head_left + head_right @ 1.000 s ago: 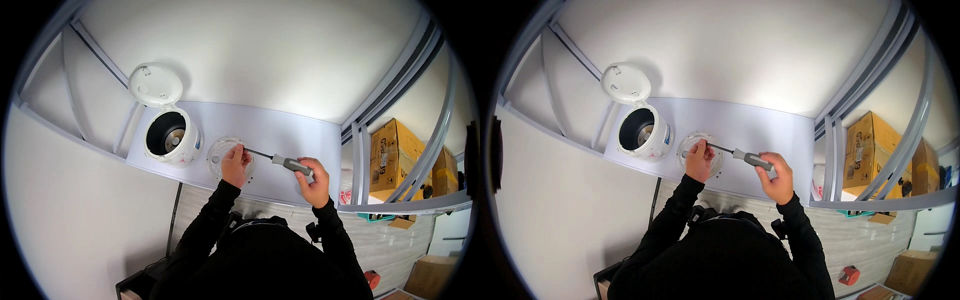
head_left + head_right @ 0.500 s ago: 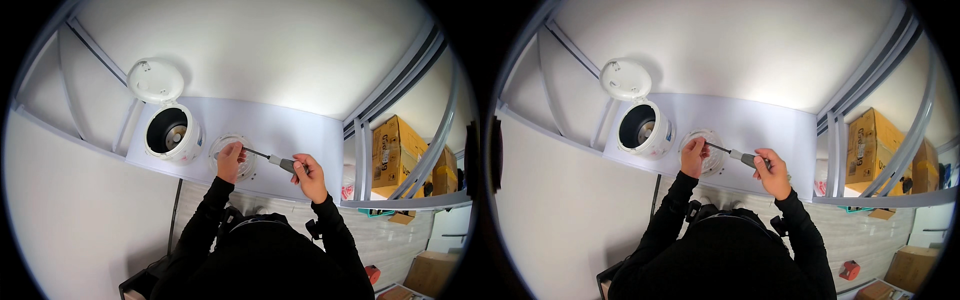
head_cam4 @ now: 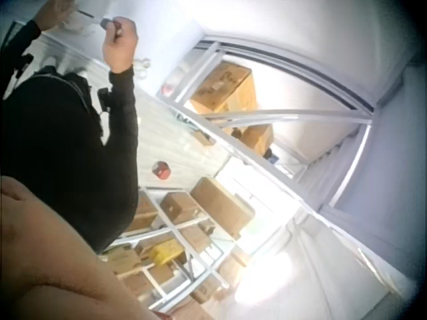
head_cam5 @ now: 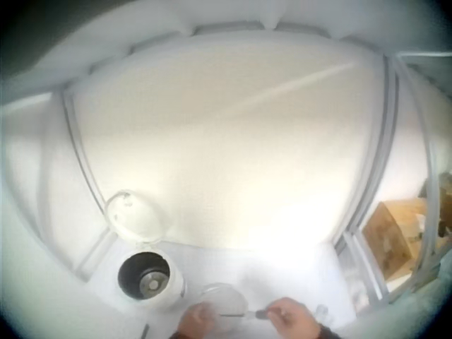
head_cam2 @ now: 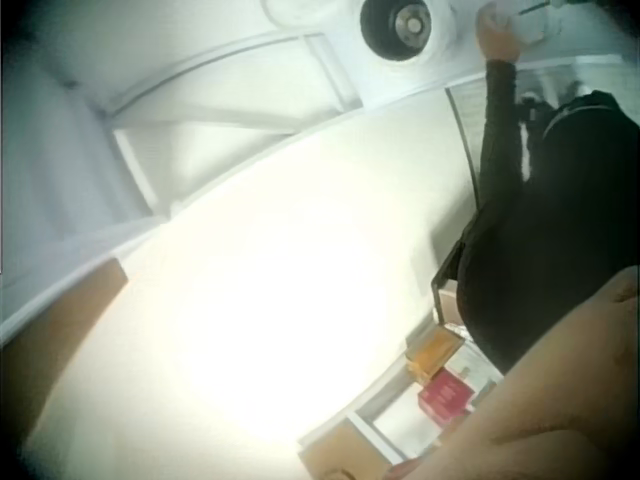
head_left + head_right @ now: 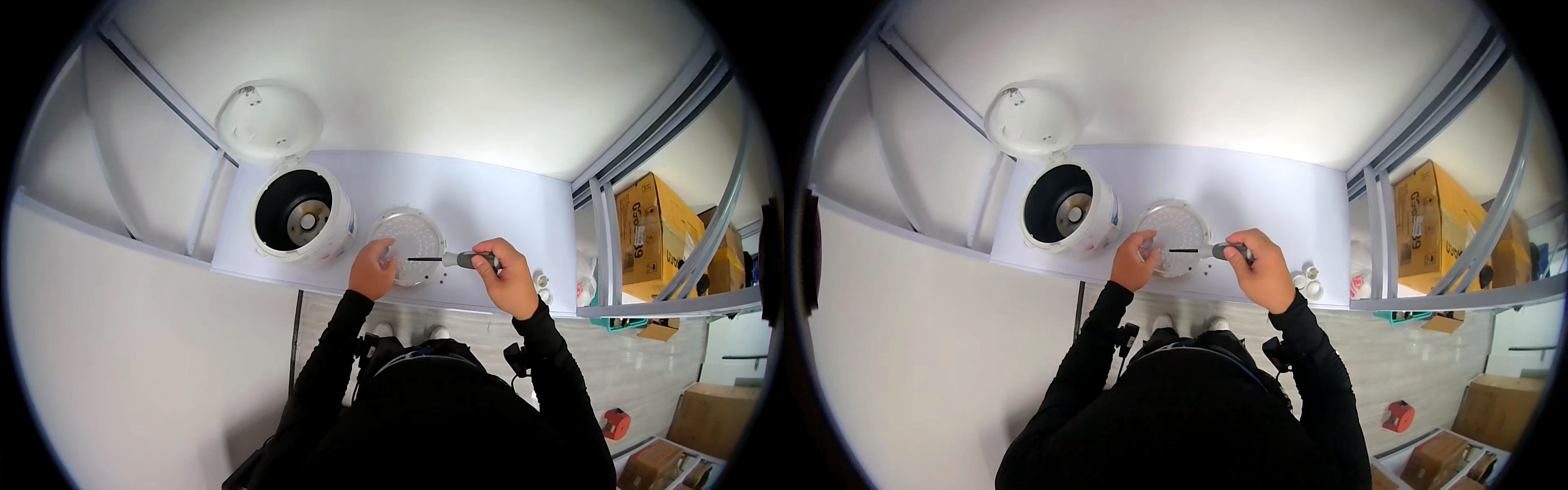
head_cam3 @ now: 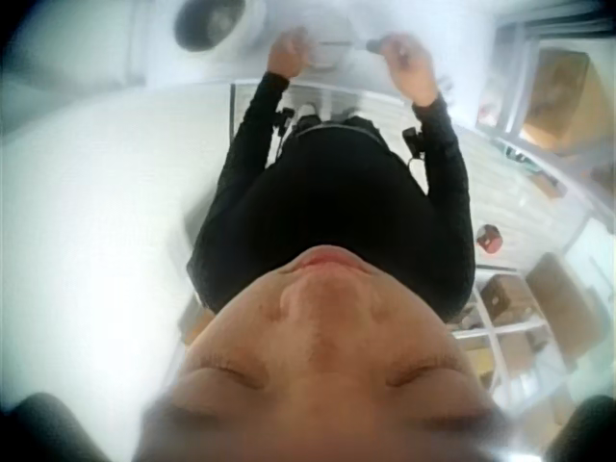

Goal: The person uses a screwdriver to fasten screws into a white plastic perforated lid and a white bucket-like appliance. They repeatedly insert and tighten screws, then place the lid onto the bucket and continue securing it.

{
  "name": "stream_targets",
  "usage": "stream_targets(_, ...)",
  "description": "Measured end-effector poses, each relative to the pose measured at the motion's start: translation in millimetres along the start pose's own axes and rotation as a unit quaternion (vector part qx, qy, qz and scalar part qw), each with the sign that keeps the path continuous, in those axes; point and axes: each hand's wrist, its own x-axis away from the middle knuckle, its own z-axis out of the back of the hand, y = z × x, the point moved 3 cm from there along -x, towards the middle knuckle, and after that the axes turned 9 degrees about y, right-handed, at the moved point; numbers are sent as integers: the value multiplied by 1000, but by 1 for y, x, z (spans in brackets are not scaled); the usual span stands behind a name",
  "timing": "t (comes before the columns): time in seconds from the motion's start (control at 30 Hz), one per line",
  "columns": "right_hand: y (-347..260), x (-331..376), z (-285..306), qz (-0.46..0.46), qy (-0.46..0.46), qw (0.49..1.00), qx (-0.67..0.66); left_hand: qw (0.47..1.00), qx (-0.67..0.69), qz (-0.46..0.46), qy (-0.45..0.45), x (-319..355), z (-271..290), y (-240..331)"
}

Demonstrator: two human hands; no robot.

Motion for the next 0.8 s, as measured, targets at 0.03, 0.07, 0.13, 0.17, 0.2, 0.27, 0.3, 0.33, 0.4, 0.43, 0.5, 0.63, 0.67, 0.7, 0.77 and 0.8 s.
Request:
stream_targets(0.03, -8, 1, -7, -2, -3, 1000, 6, 998, -33, -52, -26, 1, 4, -10)
stream_targets(0.07, -16, 3, -13, -5, -4, 1000, 14, 991, -64, -104, -53, 0, 7, -11)
stream_targets(0.13, -31, 6, -27, -14, 3, 1000, 25, 976, -78, -157, -131, 1, 10, -14)
stream_targets(0.17, -38, 8, -33, -19, 8, 999, 30, 965, -84, -184, -169, 3, 11, -16)
stream_targets(0.2, -43, 10, -39, -18, 8, 999, 44, 963, -87, -186, -173, 5, 12, -21)
stream_targets(0.27, -53, 13, -50, -16, 8, 997, 73, 961, -92, -192, -180, 8, 13, -29)
stream_targets(0.3, -58, 14, -56, -15, 12, 997, 77, 958, -90, -197, -186, 9, 13, -33)
stream_targets(0.33, -63, 16, -62, -13, 16, 997, 81, 956, -89, -203, -192, 9, 14, -36)
stream_targets(0.4, -72, 17, -72, -7, 24, 995, 96, 951, -89, -215, -204, 8, 15, -38)
stream_targets(0.43, -76, 18, -77, -5, 27, 994, 107, 948, -90, -221, -210, 7, 16, -39)
stream_targets(0.5, -82, 19, -86, 0, 33, 992, 120, 943, -92, -236, -215, 6, 18, -43)
stream_targets(0.63, -85, 25, -102, -2, 46, 990, 136, 938, -82, -269, -202, 4, 20, -51)
stream_targets(0.67, -84, 27, -106, -5, 49, 989, 139, 938, -79, -274, -197, 3, 20, -53)
stream_targets(0.7, -84, 29, -109, -3, 51, 988, 145, 938, -76, -274, -198, 2, 19, -55)
stream_targets(0.77, -84, 31, -114, 0, 54, 986, 155, 938, -70, -274, -202, 1, 19, -57)
stream_targets(0.8, -84, 32, -116, 0, 57, 985, 160, 937, -69, -274, -204, 1, 19, -58)
